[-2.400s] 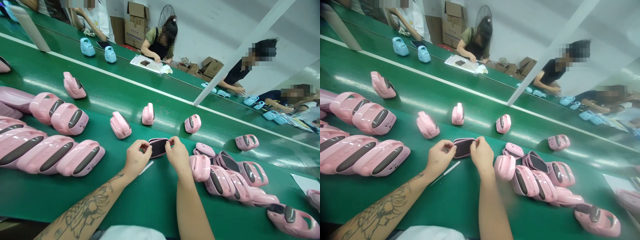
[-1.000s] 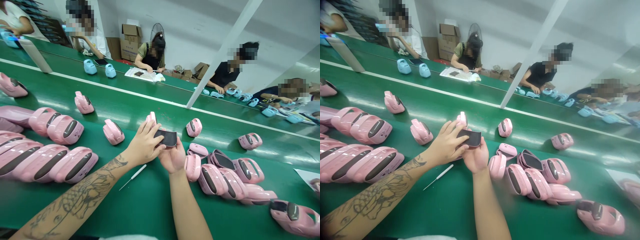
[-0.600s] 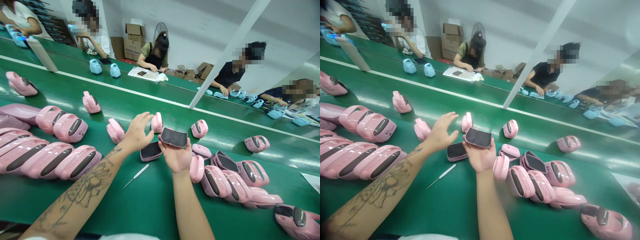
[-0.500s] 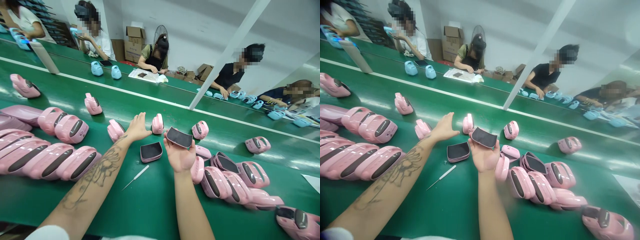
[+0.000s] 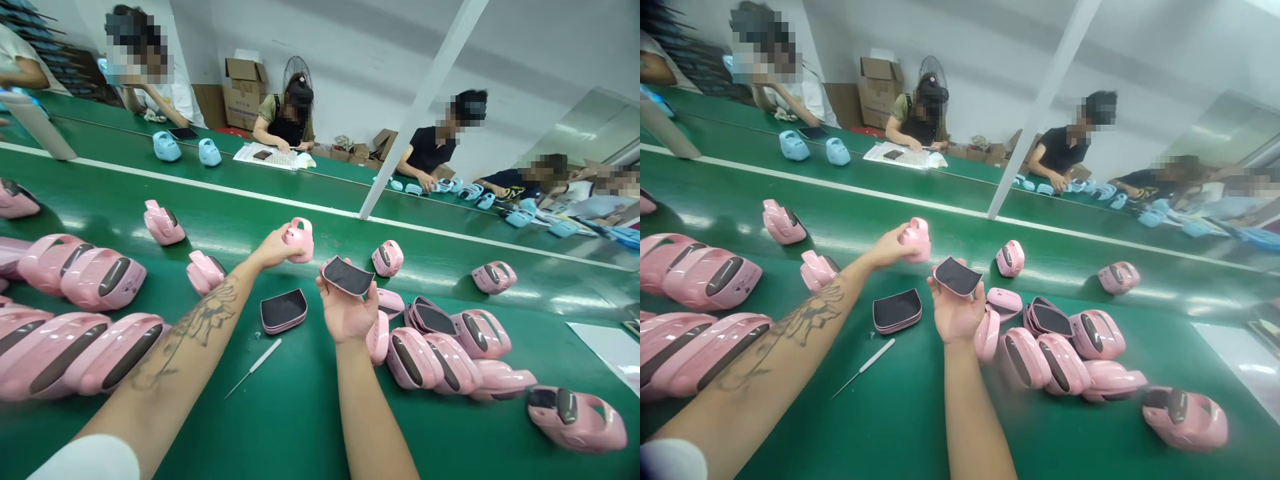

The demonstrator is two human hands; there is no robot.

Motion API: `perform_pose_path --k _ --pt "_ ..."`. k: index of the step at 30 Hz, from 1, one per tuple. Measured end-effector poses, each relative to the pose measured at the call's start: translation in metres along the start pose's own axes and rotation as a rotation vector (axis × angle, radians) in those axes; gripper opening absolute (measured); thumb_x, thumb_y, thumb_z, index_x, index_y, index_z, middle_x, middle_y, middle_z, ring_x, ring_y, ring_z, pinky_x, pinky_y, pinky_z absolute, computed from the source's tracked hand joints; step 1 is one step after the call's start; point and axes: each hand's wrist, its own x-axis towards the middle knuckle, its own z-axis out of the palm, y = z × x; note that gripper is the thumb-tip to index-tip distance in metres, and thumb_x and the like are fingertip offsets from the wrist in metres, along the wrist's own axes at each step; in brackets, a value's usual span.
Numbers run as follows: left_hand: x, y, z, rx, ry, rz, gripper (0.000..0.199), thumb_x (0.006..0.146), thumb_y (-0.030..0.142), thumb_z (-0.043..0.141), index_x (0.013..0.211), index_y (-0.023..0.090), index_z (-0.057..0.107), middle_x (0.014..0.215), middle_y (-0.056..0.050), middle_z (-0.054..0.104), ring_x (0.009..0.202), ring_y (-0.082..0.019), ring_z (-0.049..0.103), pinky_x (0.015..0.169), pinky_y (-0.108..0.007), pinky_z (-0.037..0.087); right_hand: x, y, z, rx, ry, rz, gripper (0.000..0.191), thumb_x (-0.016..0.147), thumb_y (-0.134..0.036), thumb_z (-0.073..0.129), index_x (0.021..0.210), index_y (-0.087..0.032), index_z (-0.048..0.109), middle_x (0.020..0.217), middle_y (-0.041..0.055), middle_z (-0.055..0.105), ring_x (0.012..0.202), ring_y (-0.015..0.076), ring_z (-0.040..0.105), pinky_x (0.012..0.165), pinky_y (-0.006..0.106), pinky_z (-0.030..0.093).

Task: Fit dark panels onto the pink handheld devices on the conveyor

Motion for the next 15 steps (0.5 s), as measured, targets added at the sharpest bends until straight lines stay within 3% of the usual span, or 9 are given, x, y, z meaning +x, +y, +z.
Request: perform_pose_path --k 3,6,10,15 --pt "-0.033 0.02 -0.023 -0.218 -0.084 0.0 0.083 0.08 0.048 0.075 0.154 0.016 0.059 0.145 -0.013 0.071 0.127 -0.032 0.069 0.101 -0.037 0.058 -0.002 0.009 0.001 -0.051 0.012 0.019 0.053 0.093 -0.066 0.065 0.131 -0.03 0.074 0.135 0.0053 0.079 0.118 0.0289 0.076 0.114 0.055 0.053" --pt "-0.073 0.038 -0.039 -0.401 -0.144 -0.016 0.086 0.081 0.049 0.075 0.159 0.016 0.056 0.145 -0.015 0.071 0.133 -0.039 0.065 0.103 -0.04 0.057 -0.008 0.024 0.003 -0.104 -0.024 0.071 0.052 0.092 -0.061 0.069 0.133 -0.03 0.072 0.134 0.0037 0.079 0.119 0.0276 0.076 0.113 0.053 0.056" --pt "-0.107 0.049 -0.041 -0.33 -0.175 -0.048 0.089 0.078 0.05 0.08 0.158 0.016 0.059 0.151 -0.014 0.068 0.142 -0.043 0.059 0.111 -0.043 0.053 -0.018 0.042 0.006 -0.219 -0.091 0.111 0.054 0.091 -0.053 0.075 0.14 -0.031 0.068 0.139 0.0031 0.077 0.127 0.0266 0.073 0.116 0.05 0.055" --pt "-0.118 0.047 -0.034 -0.25 -0.127 -0.129 0.102 0.073 0.055 0.082 0.162 0.014 0.053 0.158 -0.017 0.063 0.148 -0.044 0.054 0.121 -0.052 0.046 -0.022 0.054 0.005 -0.302 -0.145 0.11 0.066 0.086 -0.051 0.084 0.145 -0.028 0.064 0.147 0.0041 0.073 0.137 0.0273 0.068 0.122 0.046 0.051"
